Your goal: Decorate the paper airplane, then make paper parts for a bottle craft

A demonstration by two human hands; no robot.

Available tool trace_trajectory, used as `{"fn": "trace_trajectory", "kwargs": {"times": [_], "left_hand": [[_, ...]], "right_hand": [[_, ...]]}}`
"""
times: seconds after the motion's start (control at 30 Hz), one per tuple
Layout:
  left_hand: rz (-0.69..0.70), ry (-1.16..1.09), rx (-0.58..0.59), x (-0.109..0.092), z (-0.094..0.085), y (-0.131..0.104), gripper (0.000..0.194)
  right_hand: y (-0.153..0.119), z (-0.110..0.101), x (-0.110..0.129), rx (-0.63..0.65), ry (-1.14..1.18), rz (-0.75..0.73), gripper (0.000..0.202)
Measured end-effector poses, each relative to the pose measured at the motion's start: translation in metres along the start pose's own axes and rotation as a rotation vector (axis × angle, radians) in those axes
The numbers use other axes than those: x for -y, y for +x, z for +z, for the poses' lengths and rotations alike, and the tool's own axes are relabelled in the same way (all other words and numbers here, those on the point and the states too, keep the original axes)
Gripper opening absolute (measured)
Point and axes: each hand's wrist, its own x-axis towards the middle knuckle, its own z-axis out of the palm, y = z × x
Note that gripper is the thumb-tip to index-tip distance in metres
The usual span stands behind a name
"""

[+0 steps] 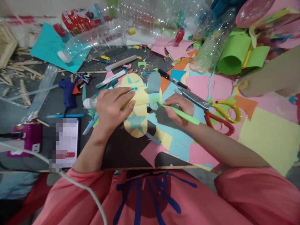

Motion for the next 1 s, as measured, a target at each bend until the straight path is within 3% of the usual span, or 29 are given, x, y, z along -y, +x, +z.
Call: {"fn": "trace_trajectory", "kwargs": {"times": [0.3, 0.5, 0.63, 0.73, 0.87, 1.0], "left_hand": [[0.069, 0.010, -0.051, 0.005, 0.002, 0.000, 0.022], [0.036, -0.019, -0.054, 0.004, 0.003, 0.000, 0.024], [0.056, 0.015, -0.086, 0.001, 0.005, 0.000, 0.022], [0.100, 0.049, -0.140, -0.002, 0.005, -0.001, 0.022], [0.030, 0.015, -0.158, -0.003, 0.007, -0.005, 0.032], [-0.006, -0.041, -0.163, 0.000, 0.010, -0.011, 0.037]], "right_hand": [[0.001, 0.000, 0.003, 0.006, -0.067, -0.031, 0.014], [-0.006, 0.006, 0.000, -0.169, 0.055, 0.079, 0.030], [0.000, 0.001, 0.002, -0.214, 0.004, 0.174, 0.015], [0.011, -0.011, 0.000, 0.005, -0.035, 0.210, 0.022], [0.021, -0.026, -0.009, 0.375, 0.010, 0.245, 0.047], [0.018, -0.026, -0.019, 0.543, -0.005, 0.316, 0.068]]}}
